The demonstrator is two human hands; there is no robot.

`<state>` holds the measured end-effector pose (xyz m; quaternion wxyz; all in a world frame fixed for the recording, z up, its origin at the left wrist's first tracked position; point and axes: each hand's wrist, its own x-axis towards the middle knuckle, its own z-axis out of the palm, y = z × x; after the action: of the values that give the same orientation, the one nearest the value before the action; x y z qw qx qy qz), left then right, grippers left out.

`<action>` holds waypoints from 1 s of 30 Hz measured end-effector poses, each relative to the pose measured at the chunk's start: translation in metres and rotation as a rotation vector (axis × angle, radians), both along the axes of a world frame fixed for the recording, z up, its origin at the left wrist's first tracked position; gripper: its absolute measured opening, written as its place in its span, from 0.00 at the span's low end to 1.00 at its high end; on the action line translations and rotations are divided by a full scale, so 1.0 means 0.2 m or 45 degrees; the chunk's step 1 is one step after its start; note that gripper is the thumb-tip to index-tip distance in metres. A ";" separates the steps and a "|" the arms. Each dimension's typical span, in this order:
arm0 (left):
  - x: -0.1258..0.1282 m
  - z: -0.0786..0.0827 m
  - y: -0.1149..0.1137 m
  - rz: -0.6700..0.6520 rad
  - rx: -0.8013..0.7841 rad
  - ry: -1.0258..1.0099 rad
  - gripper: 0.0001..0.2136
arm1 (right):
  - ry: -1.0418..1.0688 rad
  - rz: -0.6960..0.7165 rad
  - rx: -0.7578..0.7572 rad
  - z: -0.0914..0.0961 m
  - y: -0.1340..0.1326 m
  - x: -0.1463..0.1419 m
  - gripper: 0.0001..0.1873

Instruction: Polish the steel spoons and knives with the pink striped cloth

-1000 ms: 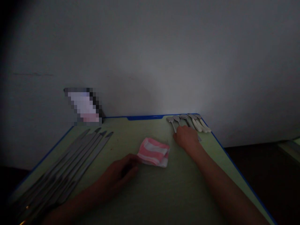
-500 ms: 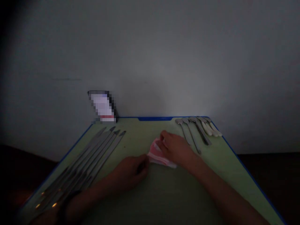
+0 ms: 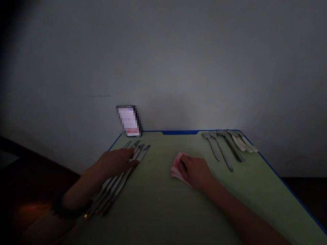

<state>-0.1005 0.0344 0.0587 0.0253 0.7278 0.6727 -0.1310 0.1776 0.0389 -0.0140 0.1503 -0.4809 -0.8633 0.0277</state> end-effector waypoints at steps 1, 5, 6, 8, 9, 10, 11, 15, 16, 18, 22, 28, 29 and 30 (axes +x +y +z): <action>0.00 0.00 0.00 0.003 -0.012 0.016 0.17 | 0.006 -0.004 0.007 -0.01 0.01 0.00 0.14; 0.02 -0.02 -0.01 -0.038 -0.038 0.043 0.17 | 0.034 -0.025 0.021 -0.02 0.02 -0.01 0.14; 0.02 -0.03 -0.01 -0.051 -0.036 0.044 0.17 | 0.038 -0.027 0.015 -0.01 0.02 -0.01 0.14; 0.03 -0.05 0.00 -0.069 -0.030 0.040 0.17 | 0.043 -0.033 -0.003 -0.01 0.02 -0.01 0.15; 0.04 -0.07 0.01 -0.078 -0.031 0.033 0.17 | 0.046 -0.035 -0.013 0.00 0.02 -0.01 0.16; 0.04 -0.08 0.01 -0.087 -0.034 0.023 0.17 | 0.049 -0.036 -0.021 0.01 0.02 -0.01 0.16; 0.03 -0.09 0.02 -0.098 -0.038 0.012 0.17 | 0.051 -0.038 -0.025 0.01 0.02 -0.01 0.15; 0.01 -0.11 0.04 -0.086 -0.060 -0.002 0.17 | 0.032 -0.053 -0.030 0.04 0.01 -0.01 0.14; 0.00 -0.11 0.04 -0.075 -0.076 0.001 0.17 | 0.026 -0.058 -0.031 0.04 0.01 -0.01 0.14; 0.00 -0.11 0.04 -0.056 -0.100 0.009 0.17 | 0.021 -0.066 -0.034 0.04 0.01 -0.02 0.15; 0.02 -0.12 0.03 -0.044 -0.120 0.022 0.17 | 0.018 -0.083 -0.042 0.04 0.01 -0.02 0.16; 0.11 -0.11 -0.01 -0.075 -0.117 0.004 0.16 | 0.015 -0.085 -0.037 0.03 0.01 -0.02 0.16; 0.13 -0.12 -0.02 -0.075 -0.107 -0.002 0.16 | 0.019 -0.085 -0.033 0.03 0.01 -0.02 0.16; 0.15 -0.13 -0.03 -0.075 -0.094 -0.009 0.16 | 0.023 -0.084 -0.028 0.03 0.01 -0.02 0.15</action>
<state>-0.0697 0.0284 0.0333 0.0507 0.7464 0.6455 -0.1538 0.1738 0.0409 -0.0077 0.1535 -0.5105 -0.8453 0.0365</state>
